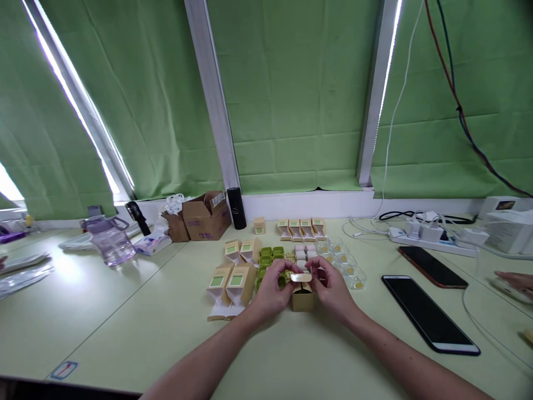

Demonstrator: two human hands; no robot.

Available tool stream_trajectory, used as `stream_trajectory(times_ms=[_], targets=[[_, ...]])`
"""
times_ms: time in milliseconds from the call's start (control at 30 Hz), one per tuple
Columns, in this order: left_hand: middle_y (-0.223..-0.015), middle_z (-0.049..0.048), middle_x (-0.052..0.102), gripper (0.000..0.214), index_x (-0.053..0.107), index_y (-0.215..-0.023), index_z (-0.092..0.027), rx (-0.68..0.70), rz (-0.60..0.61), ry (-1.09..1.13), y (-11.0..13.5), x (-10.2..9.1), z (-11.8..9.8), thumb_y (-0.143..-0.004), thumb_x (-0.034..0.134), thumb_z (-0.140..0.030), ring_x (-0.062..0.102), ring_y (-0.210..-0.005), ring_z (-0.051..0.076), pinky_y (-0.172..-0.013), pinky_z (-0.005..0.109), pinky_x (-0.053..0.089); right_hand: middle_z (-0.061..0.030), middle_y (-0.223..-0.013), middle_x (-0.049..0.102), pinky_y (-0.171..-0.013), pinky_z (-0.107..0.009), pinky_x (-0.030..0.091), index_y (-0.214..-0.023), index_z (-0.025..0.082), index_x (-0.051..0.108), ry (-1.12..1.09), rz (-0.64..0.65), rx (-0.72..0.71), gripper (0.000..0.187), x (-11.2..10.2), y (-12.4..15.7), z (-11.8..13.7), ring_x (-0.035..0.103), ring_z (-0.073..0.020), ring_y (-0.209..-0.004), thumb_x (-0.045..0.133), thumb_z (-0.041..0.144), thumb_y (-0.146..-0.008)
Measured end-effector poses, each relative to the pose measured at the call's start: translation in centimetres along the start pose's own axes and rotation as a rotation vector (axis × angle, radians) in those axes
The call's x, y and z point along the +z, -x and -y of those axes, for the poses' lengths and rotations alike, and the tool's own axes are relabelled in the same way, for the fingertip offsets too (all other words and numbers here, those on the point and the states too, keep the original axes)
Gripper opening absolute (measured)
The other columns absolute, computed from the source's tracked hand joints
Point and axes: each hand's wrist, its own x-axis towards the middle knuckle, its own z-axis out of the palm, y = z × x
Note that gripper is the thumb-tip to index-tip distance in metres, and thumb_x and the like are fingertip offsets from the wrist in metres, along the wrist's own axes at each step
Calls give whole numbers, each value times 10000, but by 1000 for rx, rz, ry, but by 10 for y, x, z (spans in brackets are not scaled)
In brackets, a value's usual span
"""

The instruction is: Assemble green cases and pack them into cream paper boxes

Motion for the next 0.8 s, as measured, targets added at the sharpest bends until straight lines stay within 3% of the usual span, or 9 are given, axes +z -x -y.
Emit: stream_trajectory(times_ms=[167, 400, 533, 667, 800], targets=[[-1061, 67, 682, 181, 638, -969, -216, 30, -9, -11, -1, 1, 2, -842, 625, -88, 637, -1062, 241, -960, 381, 503, -12, -842, 549, -640, -289, 423, -977, 226, 634, 54, -25, -208, 136, -6, 4, 14, 520, -174, -720, 536, 319, -983], [-1078, 76, 673, 196, 645, -981, -218, 70, 2, -8, -1, -3, 4, -829, 600, -102, 622, -1088, 255, -990, 422, 486, 5, -779, 511, -576, -286, 373, -895, 225, 597, 215, 1, -357, 34, -7, 6, 19, 457, -158, -650, 606, 217, -926], [-1081, 84, 675, 263, 651, -1030, -214, 207, -8, -40, -1, -12, -2, -824, 536, -97, 588, -1106, 269, -1004, 454, 457, 6, -778, 504, -575, -285, 365, -890, 224, 577, 278, 23, -430, 58, -10, 6, 16, 460, -157, -650, 598, 180, -920], [-980, 79, 688, 112, 643, -980, -208, 399, -23, -222, -1, -22, -11, -916, 551, -201, 546, -1034, 278, -941, 463, 421, 5, -784, 503, -589, -284, 360, -910, 222, 562, 362, 70, -543, 76, -15, 6, 16, 460, -154, -657, 594, 154, -915], [-846, 61, 656, 42, 624, -935, -199, 570, -28, -382, -1, -26, -14, -901, 600, -204, 523, -945, 265, -877, 452, 390, 7, -772, 504, -587, -282, 342, -930, 222, 547, 443, 98, -625, 108, -18, 6, 17, 472, -153, -654, 581, 124, -899]])
